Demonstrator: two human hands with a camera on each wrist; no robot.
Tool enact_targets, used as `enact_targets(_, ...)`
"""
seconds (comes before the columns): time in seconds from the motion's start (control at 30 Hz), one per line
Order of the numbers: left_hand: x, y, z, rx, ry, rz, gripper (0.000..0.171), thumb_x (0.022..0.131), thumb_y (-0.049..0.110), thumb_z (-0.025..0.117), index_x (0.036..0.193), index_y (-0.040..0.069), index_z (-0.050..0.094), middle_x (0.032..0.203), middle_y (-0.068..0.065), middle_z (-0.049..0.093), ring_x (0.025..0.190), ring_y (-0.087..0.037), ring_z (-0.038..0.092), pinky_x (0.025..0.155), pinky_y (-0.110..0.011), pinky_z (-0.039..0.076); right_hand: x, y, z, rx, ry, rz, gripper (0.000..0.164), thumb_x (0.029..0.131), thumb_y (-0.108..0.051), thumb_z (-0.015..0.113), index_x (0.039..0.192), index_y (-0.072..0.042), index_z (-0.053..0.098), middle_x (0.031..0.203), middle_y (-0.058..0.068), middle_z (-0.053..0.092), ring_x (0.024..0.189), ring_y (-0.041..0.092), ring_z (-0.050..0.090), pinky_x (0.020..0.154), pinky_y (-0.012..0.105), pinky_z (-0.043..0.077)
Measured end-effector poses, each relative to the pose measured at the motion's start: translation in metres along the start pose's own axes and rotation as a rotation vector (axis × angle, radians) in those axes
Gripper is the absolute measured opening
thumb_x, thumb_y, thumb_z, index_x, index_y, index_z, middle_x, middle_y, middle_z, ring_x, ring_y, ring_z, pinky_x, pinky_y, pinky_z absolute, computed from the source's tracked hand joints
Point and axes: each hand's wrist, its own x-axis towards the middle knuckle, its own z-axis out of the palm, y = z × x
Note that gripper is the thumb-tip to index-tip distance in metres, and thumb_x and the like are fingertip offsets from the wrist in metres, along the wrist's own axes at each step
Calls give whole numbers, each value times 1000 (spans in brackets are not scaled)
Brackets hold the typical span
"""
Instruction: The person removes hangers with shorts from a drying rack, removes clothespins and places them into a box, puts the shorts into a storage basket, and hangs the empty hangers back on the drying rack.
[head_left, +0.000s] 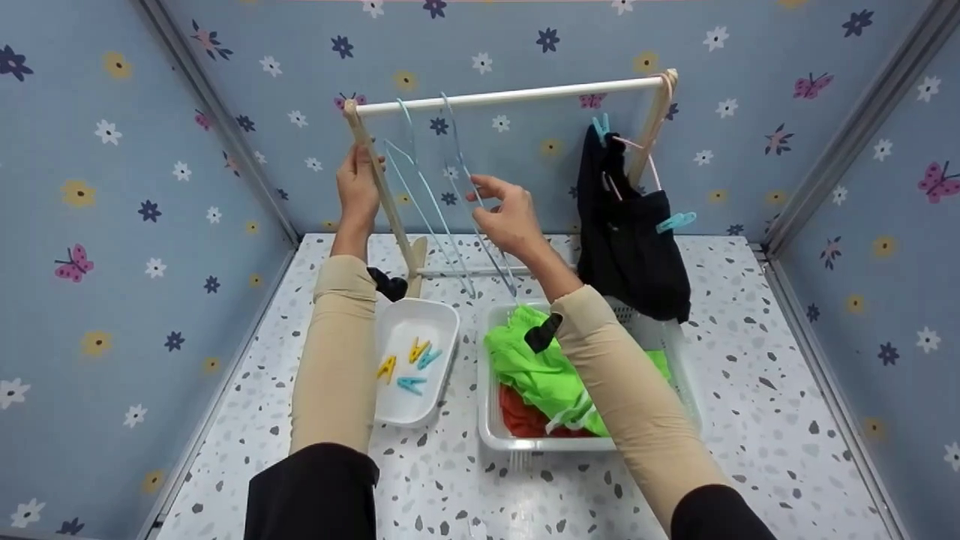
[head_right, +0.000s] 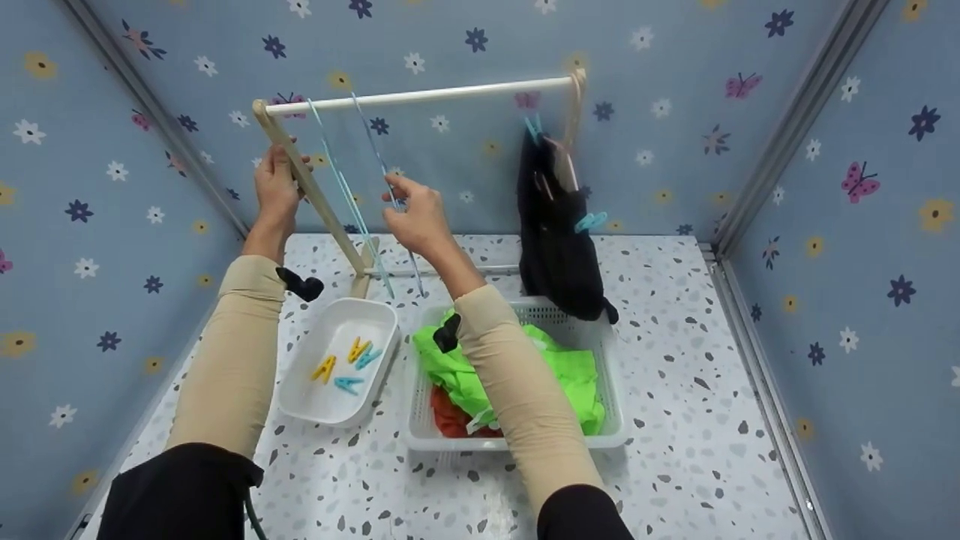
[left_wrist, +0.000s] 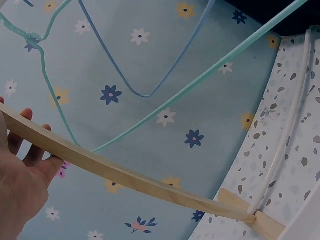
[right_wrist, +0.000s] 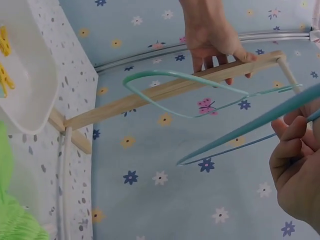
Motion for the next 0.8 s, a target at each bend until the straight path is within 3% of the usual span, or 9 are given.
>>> enact_targets(0.27,0,-1,0,19,10,-19,49,101,47,37,141,21,51,125,-13,58,121,-25,52,103,-44,36,2,13,8,-21,-15,-43,49,87,-1,61,135,-9,57,107,5,67,83,15,59,66,27,48)
enact_targets(0.5,-1,2,3,9,3,-25,49,101,46,37,141,20,51,123,-12,59,120,-25,53,102,-43,37,-2,24,3,-56,81,-82,43,89,-22,73,127,-9,60,120,3,61,93,15,57,83,30,47)
enact_targets(0.6,0,1,2,14,0,-32,50,101,47,38,141,22,51,125,-12,59,119,-22,53,104,-43,36,-2,24,-4,-44,117,-90,29,90,-21,71,115,-8,66,110,3,64,93,14,57,84,29,46)
enact_targets(0.8,1,-1,-2,27,1,-19,51,101,48,37,141,21,51,127,-13,58,119,-20,54,104,-42,36,-5,12,-23,-54,151,-119,12,93,-15,66,99,-5,70,92,2,66,80,14,57,73,26,46)
